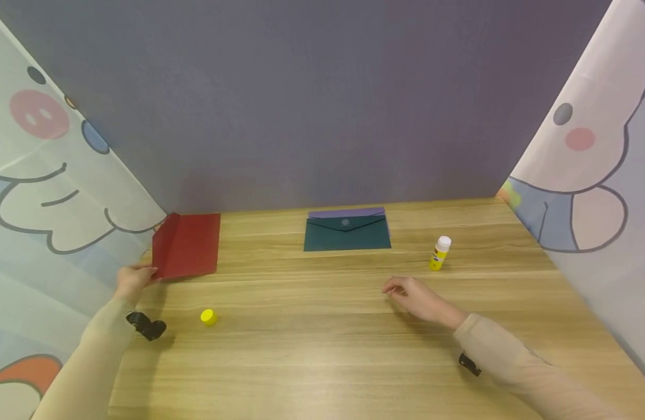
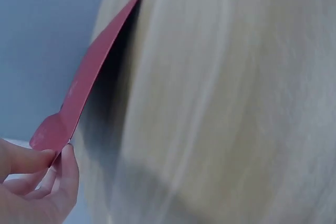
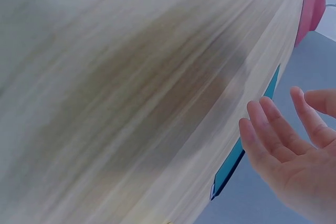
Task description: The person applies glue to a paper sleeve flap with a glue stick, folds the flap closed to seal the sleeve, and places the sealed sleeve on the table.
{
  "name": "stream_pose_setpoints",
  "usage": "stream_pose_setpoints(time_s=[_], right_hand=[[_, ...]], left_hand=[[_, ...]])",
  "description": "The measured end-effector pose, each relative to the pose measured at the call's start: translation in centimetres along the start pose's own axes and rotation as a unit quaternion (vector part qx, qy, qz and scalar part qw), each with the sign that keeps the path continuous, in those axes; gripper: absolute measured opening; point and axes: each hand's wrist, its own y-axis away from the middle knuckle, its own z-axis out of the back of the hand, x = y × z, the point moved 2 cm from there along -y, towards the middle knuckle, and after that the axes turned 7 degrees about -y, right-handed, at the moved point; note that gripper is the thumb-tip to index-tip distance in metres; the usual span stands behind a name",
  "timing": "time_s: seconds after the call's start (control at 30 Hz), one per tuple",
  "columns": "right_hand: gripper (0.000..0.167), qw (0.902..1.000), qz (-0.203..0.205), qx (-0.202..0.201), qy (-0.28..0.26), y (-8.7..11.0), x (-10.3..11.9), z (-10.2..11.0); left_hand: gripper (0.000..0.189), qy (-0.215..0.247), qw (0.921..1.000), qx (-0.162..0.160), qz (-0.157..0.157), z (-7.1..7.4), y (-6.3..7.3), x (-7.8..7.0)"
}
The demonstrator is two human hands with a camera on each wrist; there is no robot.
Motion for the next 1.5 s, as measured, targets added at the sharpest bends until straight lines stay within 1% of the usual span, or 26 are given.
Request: stream_pose_setpoints(time_s=[0.07,0.17,0.23,0.3,0.37,0.4,0.43,0.5,0.6,0.63,0.67,0.87,1.07,1.2,1.3,1.5], right_hand=[[0.016,1.0,0.0,0.002,-0.001,0.0,0.0,0.0],[0.016,1.0,-0.002,0.005,-0.002,0.0,0.0,0.1],[0.016,1.0,-0.003,0.006,-0.002,0.0,0.0,0.2],[0.016,1.0,-0.004,0.007,-0.004,0.0,-0.1,0.2],[0.016,0.9999,-0.004,0.008,-0.007,0.1,-0.1,0.2],[0.016,0.9999,-0.004,0.009,-0.008,0.1,-0.1,0.2],[0.016,0.9999,-0.003,0.009,-0.01,0.1,-0.1,0.2],[0.016,0.9999,-0.002,0.01,-0.013,0.2,-0.1,0.3],[0.016,0.9999,-0.003,0.008,-0.013,0.2,-0.1,0.3],[0.016,0.9999,-0.003,0.007,-0.013,0.2,-0.1,0.4],[0.016,0.9999,-0.004,0.007,-0.013,0.2,0.0,0.4],[0.016,0.9999,-0.005,0.002,-0.013,0.3,0.2,0.6],[0.017,0.9998,-0.018,-0.005,-0.006,0.5,0.2,0.9],[0.018,0.9998,-0.018,-0.009,-0.001,0.7,0.2,1.0],[0.018,0.9999,-0.01,-0.013,0.0,0.7,0.3,1.2],[0.018,0.9998,-0.009,-0.019,-0.004,0.8,0.5,1.5]], left_hand=[[0.042,-0.014,0.9997,0.019,0.003,-0.2,0.2,-0.5],[0.043,-0.046,0.9977,0.049,-0.006,-0.6,0.6,-1.5],[0.043,-0.066,0.995,0.072,-0.02,-0.8,0.8,-2.2],[0.042,-0.073,0.992,0.095,-0.04,-0.9,1.0,-2.9],[0.042,-0.083,0.9887,0.112,-0.056,-1.0,1.1,-3.4],[0.039,-0.057,0.9873,0.131,-0.069,-0.8,-0.3,-2.5],[0.04,-0.063,0.9857,0.138,-0.073,-0.9,-0.4,-2.7],[0.041,-0.06,0.983,0.151,-0.085,-1.1,-0.4,-3.3],[0.042,-0.059,0.9795,0.167,-0.096,-1.7,0.2,-4.7],[0.044,-0.092,0.9782,0.16,-0.096,-2.2,1.8,-6.4],[0.044,-0.092,0.9765,0.166,-0.101,-2.4,2.2,-7.0],[0.043,-0.109,0.9699,0.19,-0.106,-4.0,3.1,-9.3],[0.039,-0.133,0.9594,0.217,-0.122,-5.9,4.3,-11.1],[0.035,-0.114,0.953,0.244,-0.138,-7.6,5.0,-11.9],[0.033,-0.115,0.9458,0.265,-0.149,-9.0,5.4,-12.3],[0.029,-0.138,0.9341,0.295,-0.145,-11.6,6.3,-13.3]])
